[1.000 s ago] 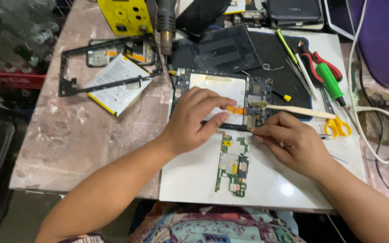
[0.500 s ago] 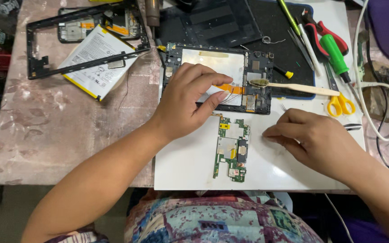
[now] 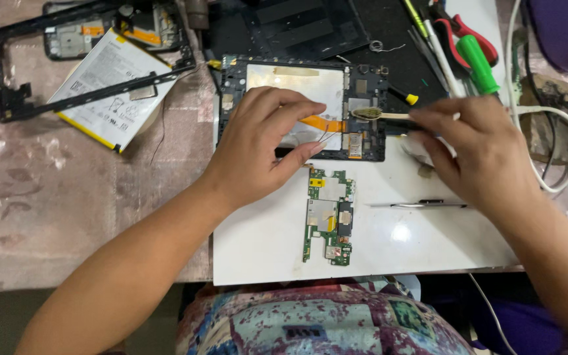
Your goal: The person cleans a circuit board with a brush and then uses tweezers to remove a small component. They then place the circuit board into a device chassis and connect a ribbon cable.
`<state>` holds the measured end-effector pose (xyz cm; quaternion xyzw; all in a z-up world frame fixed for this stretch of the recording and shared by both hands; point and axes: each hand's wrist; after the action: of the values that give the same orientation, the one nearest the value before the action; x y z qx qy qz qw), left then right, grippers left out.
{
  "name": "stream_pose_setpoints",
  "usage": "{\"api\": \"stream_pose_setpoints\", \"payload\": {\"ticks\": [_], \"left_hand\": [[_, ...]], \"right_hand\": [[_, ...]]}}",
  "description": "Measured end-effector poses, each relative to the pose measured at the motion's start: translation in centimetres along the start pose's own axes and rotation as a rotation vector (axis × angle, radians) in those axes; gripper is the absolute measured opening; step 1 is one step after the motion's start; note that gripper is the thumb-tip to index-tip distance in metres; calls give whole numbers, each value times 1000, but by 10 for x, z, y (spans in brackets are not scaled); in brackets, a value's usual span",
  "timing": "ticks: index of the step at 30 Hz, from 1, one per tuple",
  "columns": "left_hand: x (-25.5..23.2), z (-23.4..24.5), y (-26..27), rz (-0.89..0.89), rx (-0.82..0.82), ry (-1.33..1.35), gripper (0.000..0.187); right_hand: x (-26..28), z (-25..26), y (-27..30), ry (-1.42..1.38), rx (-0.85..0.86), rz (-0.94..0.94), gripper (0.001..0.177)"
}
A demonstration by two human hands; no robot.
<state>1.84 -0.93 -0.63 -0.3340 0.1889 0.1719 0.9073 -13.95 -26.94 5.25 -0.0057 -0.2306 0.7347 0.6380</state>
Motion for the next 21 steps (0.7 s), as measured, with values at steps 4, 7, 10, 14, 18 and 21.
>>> {"api": "stream_pose_setpoints", "payload": {"ticks": [4, 7, 10, 14, 18, 21], "left_hand": [[-2, 1, 0, -13, -7, -5, 38], [-1, 2, 0, -16, -11, -6, 38], [-2, 1, 1, -15, -12, -9, 37], [-2, 2, 1, -20, -22, -7, 36], [0, 2, 1, -28, -22, -12, 36], [-1, 3, 1, -21, -29, 2, 37]], "right_hand": [[-9, 1, -12, 104, -43, 131, 29], [-18, -11, -9, 126, -15, 131, 29], [-25, -12, -4, 144, 9, 119, 26], [-25, -1, -7, 143, -40, 18, 22], [-32, 12, -16, 262, -42, -35, 29], [-37, 6, -19, 281, 4, -72, 33]]}}
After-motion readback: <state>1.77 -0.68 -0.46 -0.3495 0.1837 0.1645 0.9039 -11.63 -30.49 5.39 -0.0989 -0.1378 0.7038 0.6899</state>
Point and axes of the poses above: each hand's wrist, its own y-axis away from the middle knuckle, its own z-axis out of the back of the hand, x = y × z, and after that the axes turned 9 degrees about -y, right-handed
